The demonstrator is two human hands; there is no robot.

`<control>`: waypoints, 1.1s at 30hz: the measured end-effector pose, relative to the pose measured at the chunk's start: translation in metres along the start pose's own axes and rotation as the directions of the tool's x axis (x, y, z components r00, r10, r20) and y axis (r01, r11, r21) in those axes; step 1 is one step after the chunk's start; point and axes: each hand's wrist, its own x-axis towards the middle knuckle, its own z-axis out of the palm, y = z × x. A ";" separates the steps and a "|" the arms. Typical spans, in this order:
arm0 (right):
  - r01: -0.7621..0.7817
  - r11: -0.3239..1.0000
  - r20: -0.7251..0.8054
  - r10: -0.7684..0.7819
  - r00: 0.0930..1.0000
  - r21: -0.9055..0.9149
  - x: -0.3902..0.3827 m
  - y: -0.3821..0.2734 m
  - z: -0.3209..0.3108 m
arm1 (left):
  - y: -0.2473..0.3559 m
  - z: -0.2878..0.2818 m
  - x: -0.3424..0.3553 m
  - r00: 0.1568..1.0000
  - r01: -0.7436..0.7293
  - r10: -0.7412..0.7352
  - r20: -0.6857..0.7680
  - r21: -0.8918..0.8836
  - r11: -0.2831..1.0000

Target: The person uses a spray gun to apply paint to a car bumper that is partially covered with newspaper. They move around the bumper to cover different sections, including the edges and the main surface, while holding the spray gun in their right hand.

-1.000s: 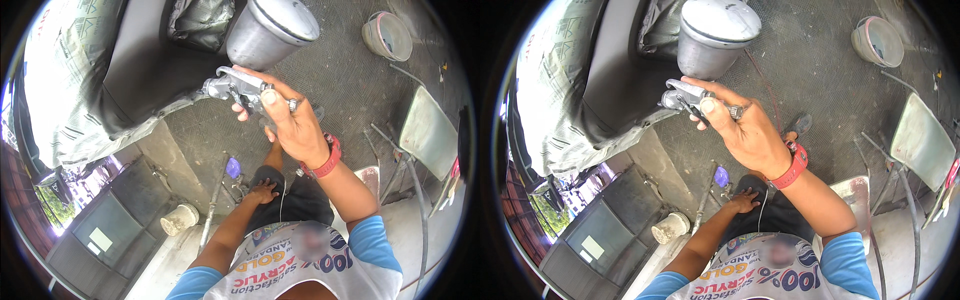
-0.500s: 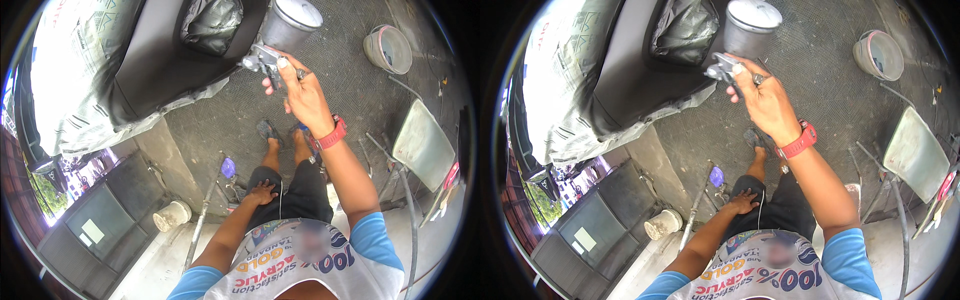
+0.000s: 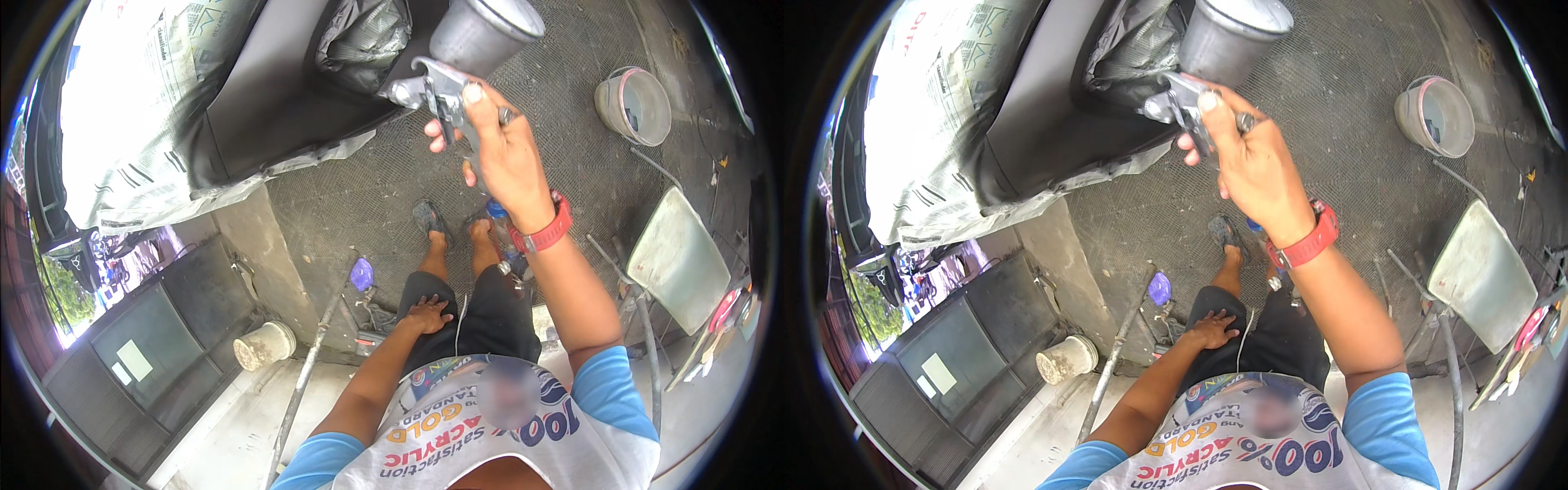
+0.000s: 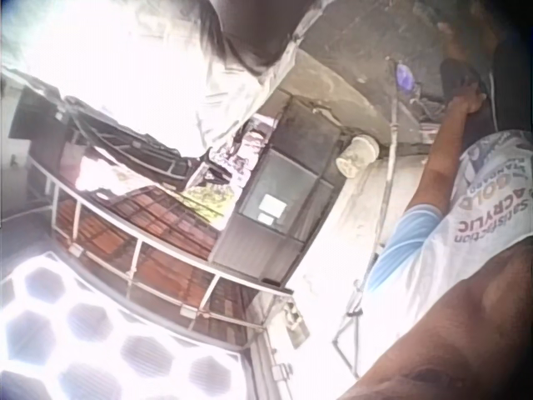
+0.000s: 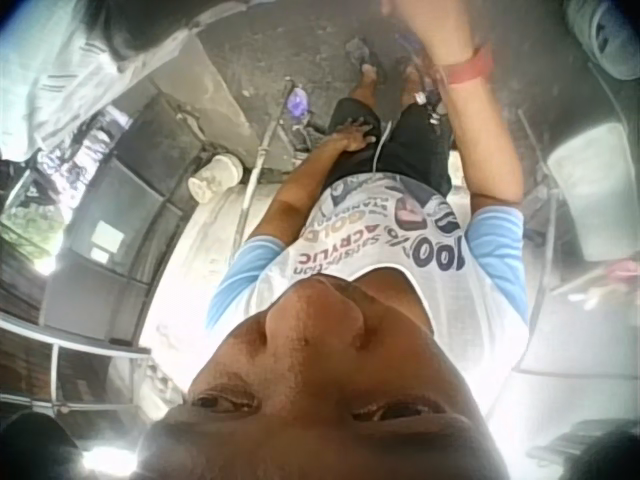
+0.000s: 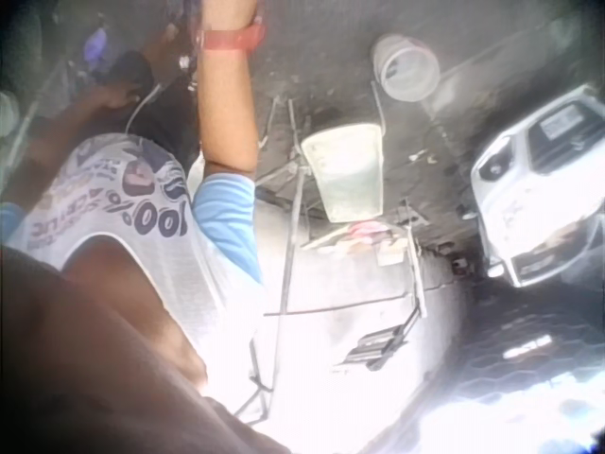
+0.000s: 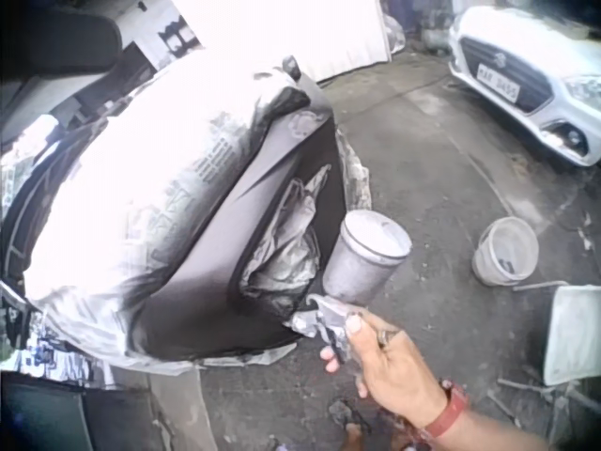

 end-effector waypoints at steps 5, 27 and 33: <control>0.232 0.959 0.063 -0.225 0.972 -0.160 -0.028 0.003 0.007 | 0.007 0.003 0.000 1.000 0.001 -0.002 -0.011 -0.017 1.000; 0.246 0.940 0.240 -0.189 0.952 -0.238 -0.025 -0.078 0.001 | 0.049 -0.062 -0.014 0.828 -0.276 0.022 -0.561 -0.373 0.886; 0.185 0.972 0.332 -0.129 0.935 -0.144 -0.027 -0.072 0.015 | 0.144 -0.193 -0.138 0.403 -0.913 0.154 -0.902 -0.407 0.004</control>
